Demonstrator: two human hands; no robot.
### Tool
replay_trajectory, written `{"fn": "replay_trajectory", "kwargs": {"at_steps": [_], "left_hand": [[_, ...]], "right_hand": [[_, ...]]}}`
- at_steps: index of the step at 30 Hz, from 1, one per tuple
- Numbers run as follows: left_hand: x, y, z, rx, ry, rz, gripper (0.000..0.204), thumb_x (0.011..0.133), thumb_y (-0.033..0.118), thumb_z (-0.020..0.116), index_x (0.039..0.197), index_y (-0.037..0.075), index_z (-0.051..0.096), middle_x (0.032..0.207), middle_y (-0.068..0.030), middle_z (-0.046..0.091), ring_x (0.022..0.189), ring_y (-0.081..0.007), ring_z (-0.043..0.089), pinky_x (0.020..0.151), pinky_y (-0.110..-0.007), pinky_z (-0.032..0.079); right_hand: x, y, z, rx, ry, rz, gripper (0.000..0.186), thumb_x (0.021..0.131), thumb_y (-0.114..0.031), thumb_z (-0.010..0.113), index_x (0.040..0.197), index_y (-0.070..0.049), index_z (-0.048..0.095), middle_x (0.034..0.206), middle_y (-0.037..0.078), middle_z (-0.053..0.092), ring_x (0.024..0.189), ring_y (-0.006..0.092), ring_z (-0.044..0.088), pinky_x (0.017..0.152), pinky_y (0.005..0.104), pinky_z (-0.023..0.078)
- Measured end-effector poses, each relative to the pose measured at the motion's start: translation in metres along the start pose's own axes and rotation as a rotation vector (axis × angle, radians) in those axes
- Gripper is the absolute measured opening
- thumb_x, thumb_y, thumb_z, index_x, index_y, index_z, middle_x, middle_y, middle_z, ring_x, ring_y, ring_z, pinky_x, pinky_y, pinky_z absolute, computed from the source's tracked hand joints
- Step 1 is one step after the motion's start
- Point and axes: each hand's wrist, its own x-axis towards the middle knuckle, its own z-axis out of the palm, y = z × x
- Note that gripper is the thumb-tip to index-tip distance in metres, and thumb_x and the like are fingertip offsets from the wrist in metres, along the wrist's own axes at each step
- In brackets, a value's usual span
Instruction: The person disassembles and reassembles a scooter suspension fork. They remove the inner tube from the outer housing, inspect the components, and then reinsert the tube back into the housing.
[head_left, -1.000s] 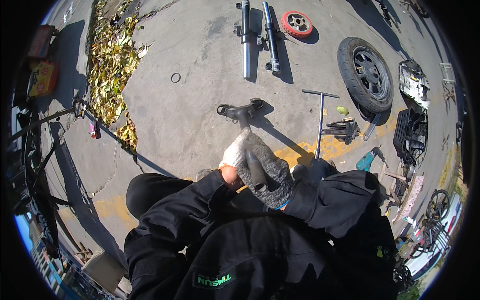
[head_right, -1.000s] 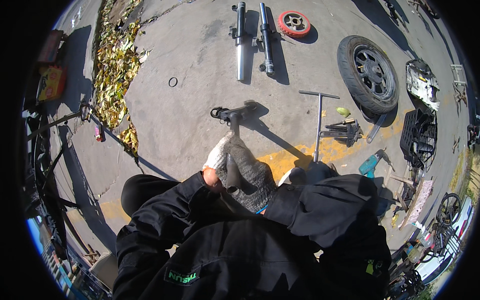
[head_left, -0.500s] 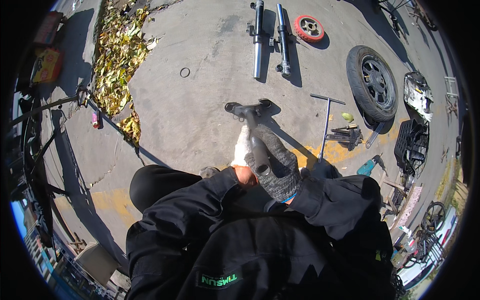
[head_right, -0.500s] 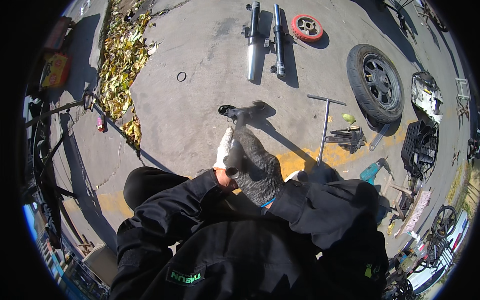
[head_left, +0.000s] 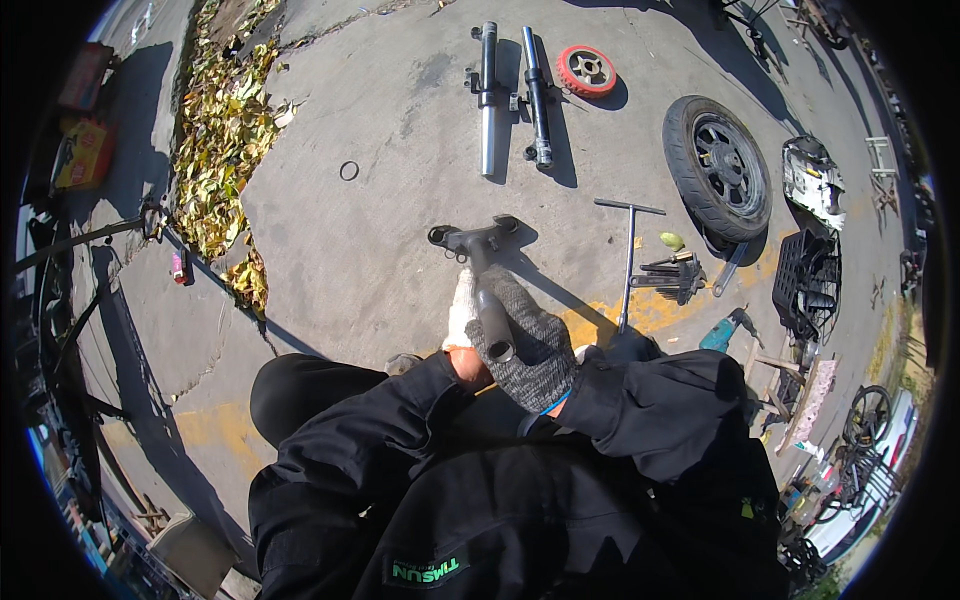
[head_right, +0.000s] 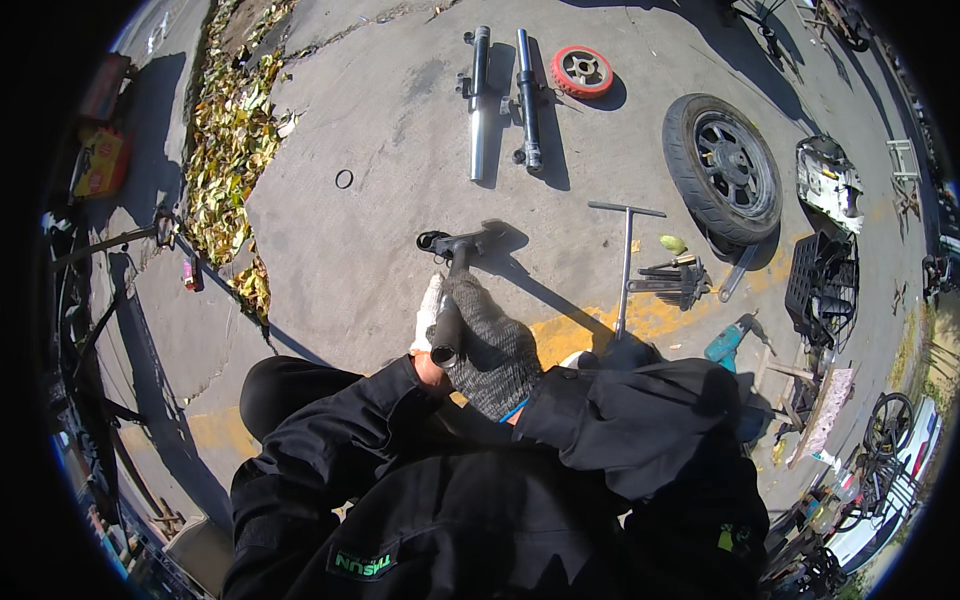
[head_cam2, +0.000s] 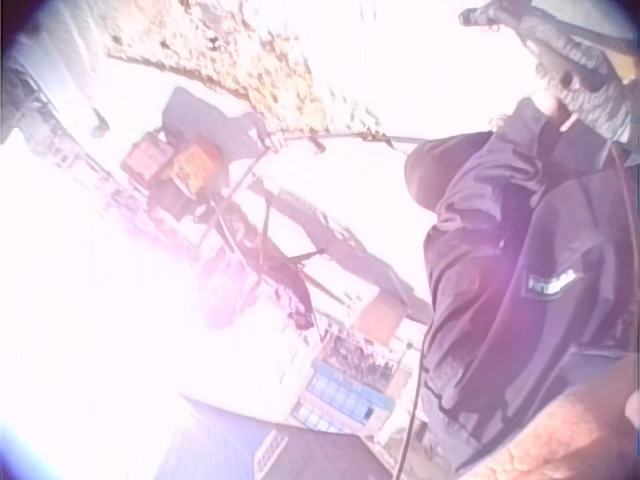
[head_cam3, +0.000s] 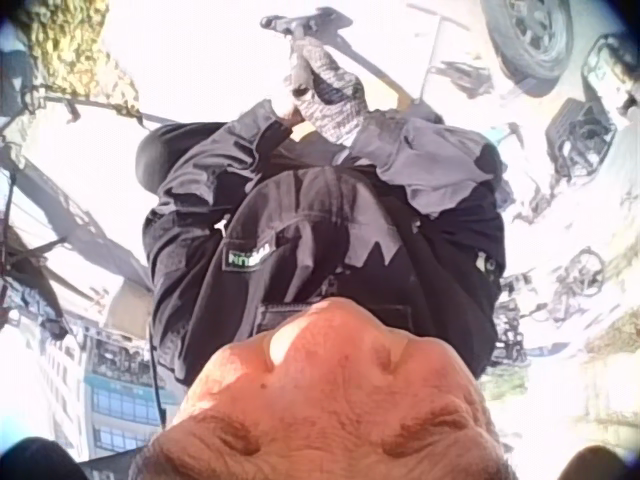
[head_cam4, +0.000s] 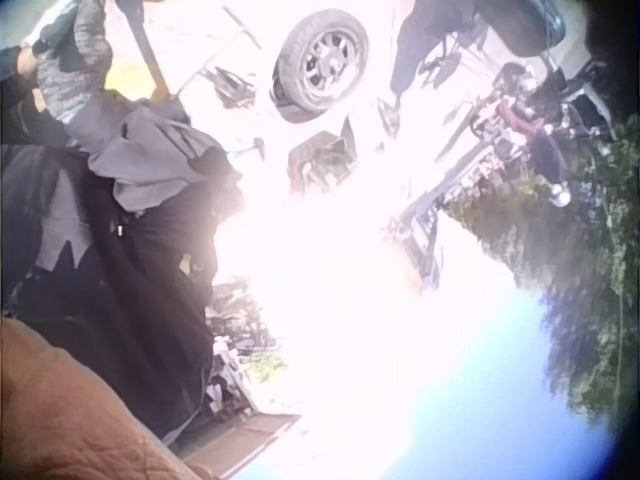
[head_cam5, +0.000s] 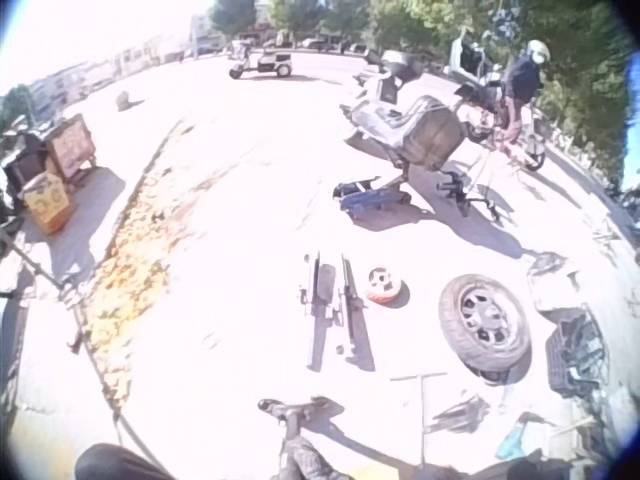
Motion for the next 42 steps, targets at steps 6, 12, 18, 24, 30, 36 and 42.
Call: {"fn": "replay_trajectory", "kwargs": {"at_steps": [6,12,18,24,30,36,42], "left_hand": [[0.006,0.001,-0.014,0.083,-0.065,0.103,0.044,0.101,0.049,0.044,0.104,0.008,0.058,0.093,-0.0094,0.061,0.088,-0.0247,0.059,0.082,-0.041,0.05],[0.009,0.004,-0.017,0.02,-0.01,0.106,0.049,0.1,0.053,0.044,0.104,0.007,0.058,0.091,-0.0109,0.061,0.086,-0.0276,0.059,0.082,-0.043,0.051],[0.009,0.002,-0.022,0.043,-0.001,0.105,0.048,0.099,0.053,0.045,0.101,0.007,0.057,0.09,-0.0107,0.061,0.085,-0.0272,0.059,0.081,-0.043,0.05],[0.015,0.01,-0.036,0.226,-0.006,0.133,0.047,0.099,0.053,0.044,0.1,0.007,0.057,0.088,-0.0096,0.06,0.085,-0.0268,0.058,0.081,-0.044,0.049],[0.026,0.012,-0.048,-0.01,-0.205,0.137,0.041,0.101,0.048,0.043,0.111,0.01,0.055,0.096,-0.0083,0.059,0.092,-0.0236,0.057,0.085,-0.039,0.048],[0.019,0.014,-0.046,0.069,0.029,0.09,0.043,0.1,0.05,0.046,0.098,0.007,0.055,0.089,-0.0097,0.057,0.086,-0.0271,0.059,0.082,-0.044,0.05],[0.019,0.015,-0.031,1.355,0.179,0.707,0.028,0.1,0.034,0.05,0.105,0.008,0.059,0.092,-0.0055,0.06,0.085,-0.0214,0.059,0.079,-0.037,0.048]], "right_hand": [[-0.001,-0.001,0.0,-0.01,0.016,-0.007,0.062,0.085,-0.025,0.068,0.136,-0.003,0.042,0.116,0.022,0.062,0.1,0.0392,0.065,0.084,0.043,0.054],[-0.001,-0.003,-0.002,0.011,-0.064,0.086,0.058,0.087,-0.023,0.071,0.136,-0.004,0.047,0.126,0.024,0.06,0.107,0.0399,0.064,0.086,0.0429,0.054],[0.001,-0.006,-0.003,0.033,-0.039,0.075,0.057,0.088,-0.024,0.07,0.136,-0.004,0.047,0.124,0.023,0.061,0.104,0.0404,0.064,0.085,0.0432,0.055],[0.006,-0.011,-0.006,0.028,-0.045,0.088,0.058,0.087,-0.025,0.07,0.136,-0.004,0.047,0.121,0.023,0.062,0.103,0.0411,0.065,0.084,0.0439,0.055],[0.007,-0.006,-0.002,-0.057,-0.039,0.024,0.049,0.088,-0.022,0.07,0.128,0.0,0.054,0.13,0.022,0.058,0.109,0.0363,0.064,0.086,0.0406,0.055],[0.005,0.002,0.007,-0.066,0.039,-0.053,0.054,0.088,-0.028,0.069,0.132,-0.003,0.051,0.123,0.022,0.062,0.106,0.0392,0.064,0.088,0.042,0.053],[0.027,0.017,0.004,-0.015,0.039,0.013,0.055,0.089,-0.031,0.068,0.133,-0.004,0.051,0.122,0.022,0.062,0.105,0.0392,0.064,0.088,0.043,0.053]]}}
